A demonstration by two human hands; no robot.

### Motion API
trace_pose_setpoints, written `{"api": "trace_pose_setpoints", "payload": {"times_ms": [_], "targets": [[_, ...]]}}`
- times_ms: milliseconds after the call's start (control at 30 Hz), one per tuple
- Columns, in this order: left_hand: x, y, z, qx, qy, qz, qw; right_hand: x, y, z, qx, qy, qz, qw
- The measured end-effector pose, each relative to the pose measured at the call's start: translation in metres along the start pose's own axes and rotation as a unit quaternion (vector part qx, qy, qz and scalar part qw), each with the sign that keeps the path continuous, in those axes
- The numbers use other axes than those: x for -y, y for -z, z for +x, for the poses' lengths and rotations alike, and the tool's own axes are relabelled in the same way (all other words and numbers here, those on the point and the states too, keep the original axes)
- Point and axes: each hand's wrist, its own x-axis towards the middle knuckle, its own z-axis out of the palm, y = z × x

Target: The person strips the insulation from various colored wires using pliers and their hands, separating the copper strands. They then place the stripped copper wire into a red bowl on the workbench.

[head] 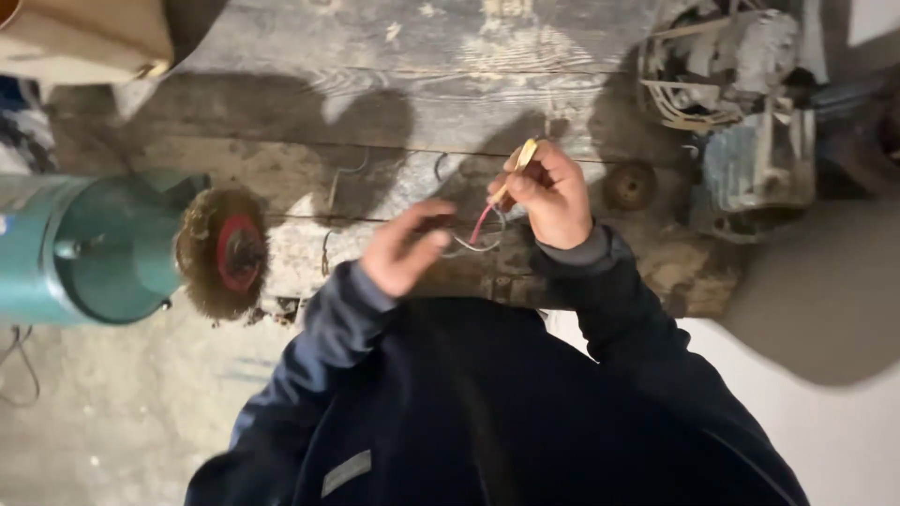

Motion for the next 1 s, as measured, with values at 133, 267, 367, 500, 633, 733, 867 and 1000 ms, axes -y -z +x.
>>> {"api": "trace_pose_setpoints", "payload": {"times_ms": [133, 267, 367, 500, 633, 733, 867, 1000], "targets": [[0.002, -0.024, 0.006, 0.052, 0.030, 0.116, 0.991, 0.007, -0.026, 0.002, 0.053, 0.007, -0.105, 0.993], [0.004, -0.021, -0.001, 0.045, 0.053, 0.047, 0.996, 0.010, -0.032, -0.004, 0.057, 0.101, -0.233, 0.966], [-0.037, -0.027, 0.005, 0.070, 0.028, 0.126, 0.989, -0.001, -0.030, -0.011, 0.032, 0.094, -0.312, 0.945], [-0.033, -0.032, -0.002, 0.032, 0.078, 0.194, 0.977, -0.012, -0.035, -0.020, 0.066, 0.100, -0.276, 0.954], [-0.024, -0.033, -0.014, -0.004, 0.024, 0.098, 0.995, -0.040, -0.041, -0.033, 0.018, 0.035, -0.015, 0.999], [-0.025, -0.031, -0.019, -0.032, 0.017, 0.140, 0.989, -0.052, -0.039, -0.041, -0.020, -0.008, 0.021, 1.000], [-0.045, -0.028, -0.022, -0.053, -0.027, 0.300, 0.952, -0.031, -0.042, -0.038, -0.027, 0.049, -0.116, 0.992], [-0.059, -0.030, -0.022, 0.005, -0.013, 0.328, 0.945, -0.001, -0.048, -0.036, 0.027, 0.170, -0.360, 0.917]]}}
